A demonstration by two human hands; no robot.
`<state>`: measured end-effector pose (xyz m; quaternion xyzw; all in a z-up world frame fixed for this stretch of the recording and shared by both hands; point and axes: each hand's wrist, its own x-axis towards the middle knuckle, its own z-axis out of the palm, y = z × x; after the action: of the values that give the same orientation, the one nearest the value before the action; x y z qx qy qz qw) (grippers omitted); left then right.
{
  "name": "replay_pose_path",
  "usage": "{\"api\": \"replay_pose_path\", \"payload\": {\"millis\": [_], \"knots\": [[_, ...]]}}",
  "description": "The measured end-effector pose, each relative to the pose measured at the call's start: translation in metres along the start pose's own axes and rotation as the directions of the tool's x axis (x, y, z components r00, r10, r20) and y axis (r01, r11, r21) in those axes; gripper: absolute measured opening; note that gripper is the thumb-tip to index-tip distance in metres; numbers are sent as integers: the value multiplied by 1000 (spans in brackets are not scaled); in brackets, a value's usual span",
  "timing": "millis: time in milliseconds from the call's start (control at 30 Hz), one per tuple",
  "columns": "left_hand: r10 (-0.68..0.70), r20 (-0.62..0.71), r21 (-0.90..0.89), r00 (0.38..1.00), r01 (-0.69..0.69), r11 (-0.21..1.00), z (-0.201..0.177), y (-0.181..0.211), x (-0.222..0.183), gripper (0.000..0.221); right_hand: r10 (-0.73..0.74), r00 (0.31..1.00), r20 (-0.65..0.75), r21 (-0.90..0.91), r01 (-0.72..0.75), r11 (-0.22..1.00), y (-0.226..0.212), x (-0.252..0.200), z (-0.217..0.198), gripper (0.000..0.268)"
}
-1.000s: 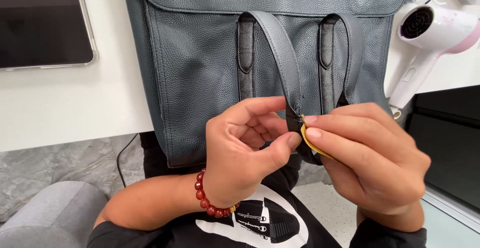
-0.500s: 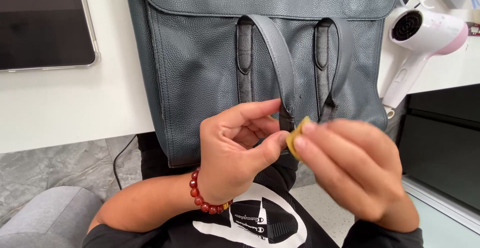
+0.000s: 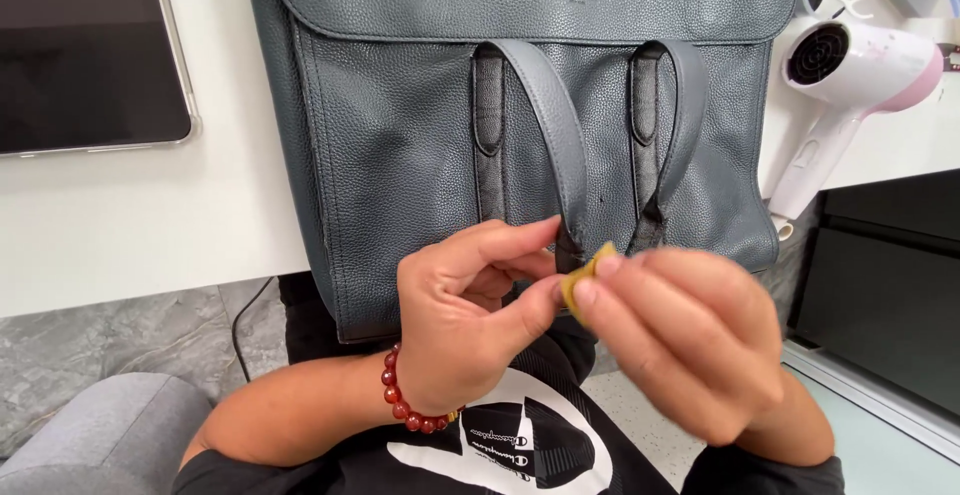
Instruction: The person wipes the handle of a grey leather bag with a tissue, then rubs the handle repeatedly with a small yellow sanding block, rotating the bag to work on different sections of the handle. Black debris from the sanding accumulates on the white desk surface as they continue abrading the handle.
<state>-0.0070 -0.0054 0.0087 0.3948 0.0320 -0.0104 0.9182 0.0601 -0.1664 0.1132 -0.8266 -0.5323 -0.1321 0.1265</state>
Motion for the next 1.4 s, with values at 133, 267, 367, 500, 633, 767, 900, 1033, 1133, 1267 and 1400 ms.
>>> {"api": "replay_pose_path", "payload": {"millis": [133, 267, 367, 500, 633, 767, 900, 1033, 1133, 1267, 1400], "knots": [[0, 3, -27, 1000, 0, 1000, -1, -1, -2, 39, -7, 1000, 14, -25, 7, 1000, 1, 2, 0, 23], [7, 3, -2, 1000, -7, 1000, -1, 0, -2, 38, 5, 1000, 13, 9, -6, 1000, 1, 1, 0, 25], [21, 12, 34, 1000, -22, 999, -4, 3, 0, 37, -10, 1000, 13, 13, 10, 1000, 2, -1, 0, 26], [43, 1, 123, 999, -43, 991, -5, 2, -3, 36, -60, 998, -9, 51, 60, 997, 5, -5, 1, 25], [6, 10, 37, 1000, -7, 999, -7, -4, -8, 36, 4, 1000, -7, 49, -3, 999, 6, -2, 1, 27], [-44, 2, 17, 999, 44, 999, -6, -2, -5, 37, 16, 1000, -12, 116, -14, 993, 7, -6, 1, 29], [-86, -13, 37, 996, 87, 996, -4, 2, -4, 37, 106, 994, 28, 153, -109, 982, 1, -12, -1, 30], [-81, -29, 32, 996, 82, 996, -5, -4, -8, 38, 48, 999, 2, 148, -47, 988, 4, -7, -1, 29], [-90, -11, -8, 996, 90, 996, -4, -6, -7, 38, 149, 989, -8, 125, -146, 981, 6, -3, -1, 28], [-88, -16, 13, 996, 88, 996, -5, -5, -6, 36, 76, 997, -30, 187, -69, 980, 7, -1, -1, 25], [-95, -12, 7, 995, 95, 995, -5, -2, -7, 35, 107, 991, -77, 198, -90, 976, 7, -3, 4, 25]]}}
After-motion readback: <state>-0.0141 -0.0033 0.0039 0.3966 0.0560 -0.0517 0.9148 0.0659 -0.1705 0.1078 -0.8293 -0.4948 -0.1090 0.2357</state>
